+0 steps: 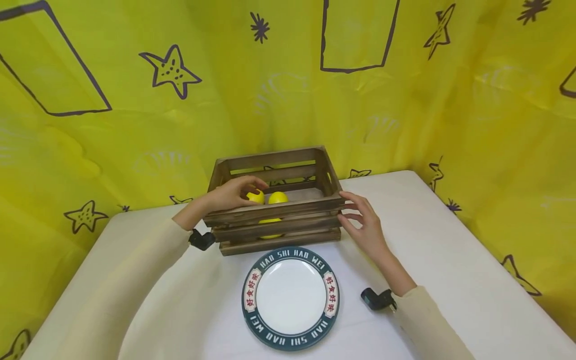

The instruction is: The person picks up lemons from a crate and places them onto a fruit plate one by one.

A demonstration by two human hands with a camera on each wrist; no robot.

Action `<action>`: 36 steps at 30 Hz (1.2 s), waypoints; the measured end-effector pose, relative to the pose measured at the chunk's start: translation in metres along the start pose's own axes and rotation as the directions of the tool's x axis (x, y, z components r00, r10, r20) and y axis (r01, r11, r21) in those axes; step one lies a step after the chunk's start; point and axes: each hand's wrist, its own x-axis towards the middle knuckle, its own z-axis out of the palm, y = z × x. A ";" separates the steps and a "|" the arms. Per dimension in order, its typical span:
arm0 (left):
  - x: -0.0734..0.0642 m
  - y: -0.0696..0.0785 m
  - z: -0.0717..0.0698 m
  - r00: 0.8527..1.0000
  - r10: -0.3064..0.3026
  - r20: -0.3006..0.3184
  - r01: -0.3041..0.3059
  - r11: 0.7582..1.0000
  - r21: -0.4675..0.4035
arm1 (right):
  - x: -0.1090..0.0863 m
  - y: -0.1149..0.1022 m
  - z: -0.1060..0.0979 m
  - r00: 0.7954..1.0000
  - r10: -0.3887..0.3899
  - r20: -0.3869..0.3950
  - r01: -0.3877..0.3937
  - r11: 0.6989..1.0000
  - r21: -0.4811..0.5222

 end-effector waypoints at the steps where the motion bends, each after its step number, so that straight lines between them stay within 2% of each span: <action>1: 0.001 -0.002 0.000 1.000 -0.003 0.012 0.003 1.000 -0.015 | 0.000 0.000 0.000 1.000 0.000 0.001 0.000 1.000 0.004; 6: 0.005 -0.009 0.004 0.998 -0.007 0.069 0.012 0.997 -0.073 | -0.002 0.000 0.002 1.000 0.014 0.009 -0.014 1.000 0.006; 10: 0.010 -0.012 0.007 0.993 0.021 0.118 -0.010 0.995 -0.094 | -0.002 0.000 0.003 1.000 0.011 0.006 -0.011 1.000 0.008; 13: 0.013 -0.012 0.008 0.986 0.009 0.164 0.007 0.996 -0.094 | -0.001 -0.001 0.003 1.000 0.014 0.004 -0.014 1.000 0.008; 18: 0.017 -0.012 0.010 0.968 -0.056 0.246 0.071 0.996 -0.055 | -0.001 0.002 0.004 1.000 0.015 0.007 -0.015 1.000 0.001; 24: 0.021 -0.018 0.010 0.954 -0.069 0.291 0.080 0.996 -0.026 | -0.004 0.025 0.005 1.000 0.015 0.003 -0.015 1.000 0.000; 28: 0.023 -0.020 0.012 0.940 -0.104 0.325 0.103 0.994 0.021 | -0.005 0.031 0.005 0.999 0.032 0.013 -0.032 0.999 0.005; 33: 0.027 -0.016 0.014 0.925 -0.105 0.365 0.077 0.993 0.088 | -0.007 0.031 0.005 0.999 0.034 0.015 -0.034 0.999 0.003; 36: 0.031 -0.021 0.014 0.916 -0.103 0.387 0.072 0.993 0.092 | -0.007 0.031 0.005 1.000 0.024 0.012 -0.024 1.000 0.006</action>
